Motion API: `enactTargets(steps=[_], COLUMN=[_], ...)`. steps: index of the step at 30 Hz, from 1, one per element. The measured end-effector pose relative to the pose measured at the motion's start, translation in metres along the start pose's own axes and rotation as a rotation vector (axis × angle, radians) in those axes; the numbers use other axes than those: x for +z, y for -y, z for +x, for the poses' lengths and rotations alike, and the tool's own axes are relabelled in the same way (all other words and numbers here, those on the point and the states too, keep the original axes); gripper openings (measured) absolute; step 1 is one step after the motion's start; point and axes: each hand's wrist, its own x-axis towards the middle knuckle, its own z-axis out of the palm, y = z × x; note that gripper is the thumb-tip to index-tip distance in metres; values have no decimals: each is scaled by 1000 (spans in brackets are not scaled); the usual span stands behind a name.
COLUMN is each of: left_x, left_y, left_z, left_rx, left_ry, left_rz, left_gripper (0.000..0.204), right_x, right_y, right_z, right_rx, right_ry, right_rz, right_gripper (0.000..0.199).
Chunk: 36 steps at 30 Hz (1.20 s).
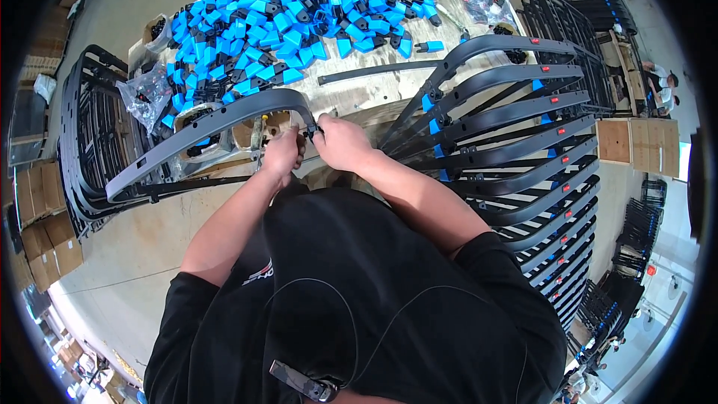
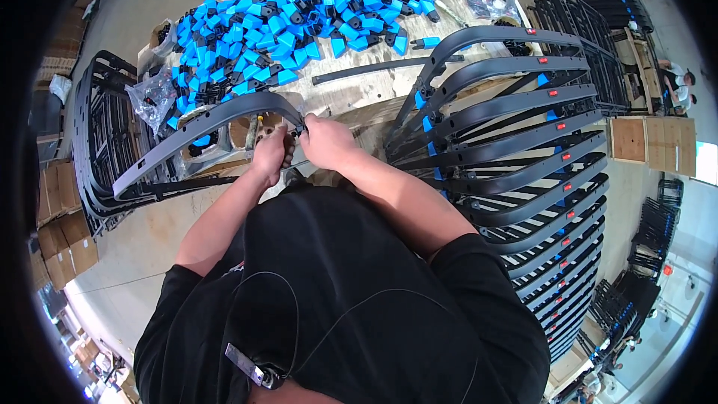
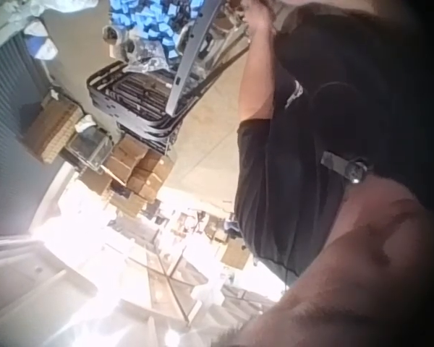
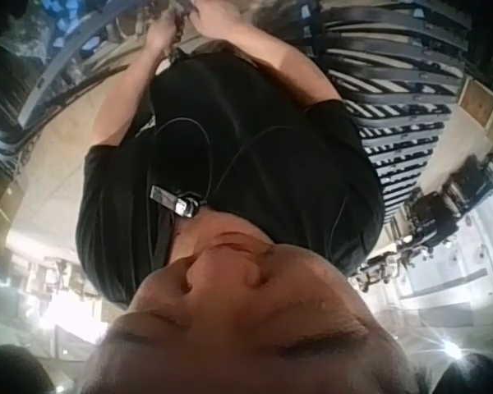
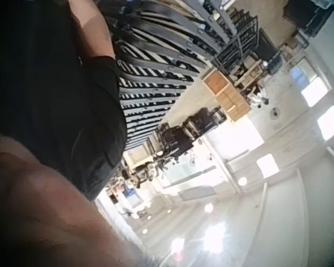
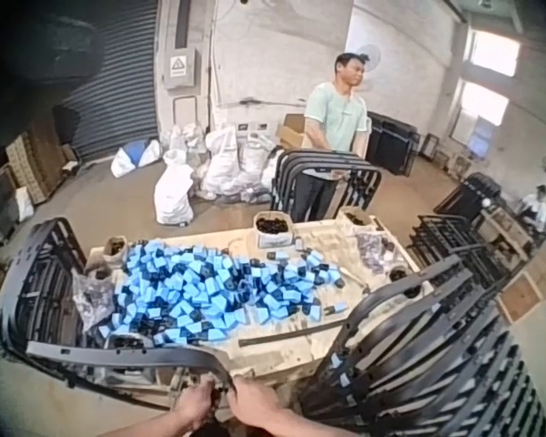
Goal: Assembling black metal frames by attaching blue plastic end caps and securing them with hardware.
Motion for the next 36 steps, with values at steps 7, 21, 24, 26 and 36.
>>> enactTargets(steps=[7,21,24,26,36], left_x=[15,10,9,11,6], left_y=[-6,-6,-6,-5,13], left_z=[-23,-13,-8,-7,-10], left_rx=[224,-21,-96,-159,238], left_ry=[23,91,142,150,15], left_rz=[-38,-9,-35,-1,337], left_gripper=[22,26,30,36,31], right_x=[0,-1,5,7,12], right_y=[3,-1,-6,-8,-13], right_z=[0,-1,2,3,8], right_rx=[12,15,-38,-64,-67], right_ry=[35,2,-16,-15,-4], right_rz=[-14,-8,-10,-49,7], right_gripper=[24,24,25,26,28])
